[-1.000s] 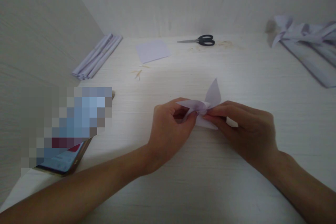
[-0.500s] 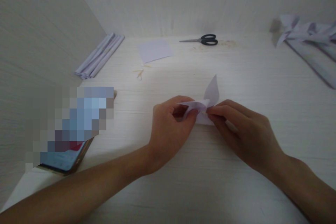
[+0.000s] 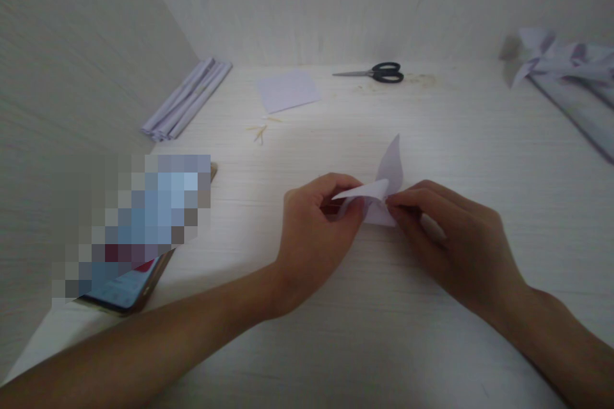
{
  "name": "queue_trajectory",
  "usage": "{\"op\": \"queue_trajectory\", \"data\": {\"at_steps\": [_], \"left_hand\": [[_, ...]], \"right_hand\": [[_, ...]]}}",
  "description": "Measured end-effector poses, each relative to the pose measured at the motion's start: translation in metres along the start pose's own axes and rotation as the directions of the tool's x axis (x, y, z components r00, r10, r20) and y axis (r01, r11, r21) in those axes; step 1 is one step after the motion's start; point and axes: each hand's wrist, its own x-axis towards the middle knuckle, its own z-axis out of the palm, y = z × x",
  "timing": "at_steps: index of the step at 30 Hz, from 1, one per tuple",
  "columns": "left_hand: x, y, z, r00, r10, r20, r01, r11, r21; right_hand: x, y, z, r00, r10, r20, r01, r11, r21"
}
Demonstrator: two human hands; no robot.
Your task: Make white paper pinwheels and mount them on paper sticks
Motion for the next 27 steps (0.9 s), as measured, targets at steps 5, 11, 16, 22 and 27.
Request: {"op": "queue_trajectory", "data": {"at_steps": [5, 11, 16, 22, 27], "left_hand": [[0.0007, 0.0001, 0.0006, 1.0, -0.013, -0.002, 0.013, 1.0, 0.0], [0.0009, -0.0004, 0.0009, 1.0, -0.026, -0.003, 0.026, 1.0, -0.011], [0.0006, -0.0016, 0.0003, 0.999, -0.028, 0.016, 0.029, 0.999, -0.037], [0.0017, -0.0018, -0.0006, 0.998, 0.0, 0.068, 0.004, 0.998, -0.061], [0.003, 0.0009, -0.0005, 0.996, -0.015, 0.085, 0.024, 0.994, -0.105]], "right_hand": [[0.0008, -0.0009, -0.0001, 1.0, 0.018, -0.004, -0.018, 1.0, -0.006], [0.0003, -0.0004, 0.0001, 1.0, 0.014, -0.017, -0.015, 1.0, -0.024], [0.0001, -0.001, 0.0005, 1.0, 0.016, -0.008, -0.016, 1.0, -0.023], [0.0012, -0.0011, 0.0009, 1.0, 0.015, -0.021, -0.016, 0.999, -0.035], [0.0018, -0.0013, 0.0031, 0.999, 0.008, -0.039, -0.01, 0.999, -0.044]]}}
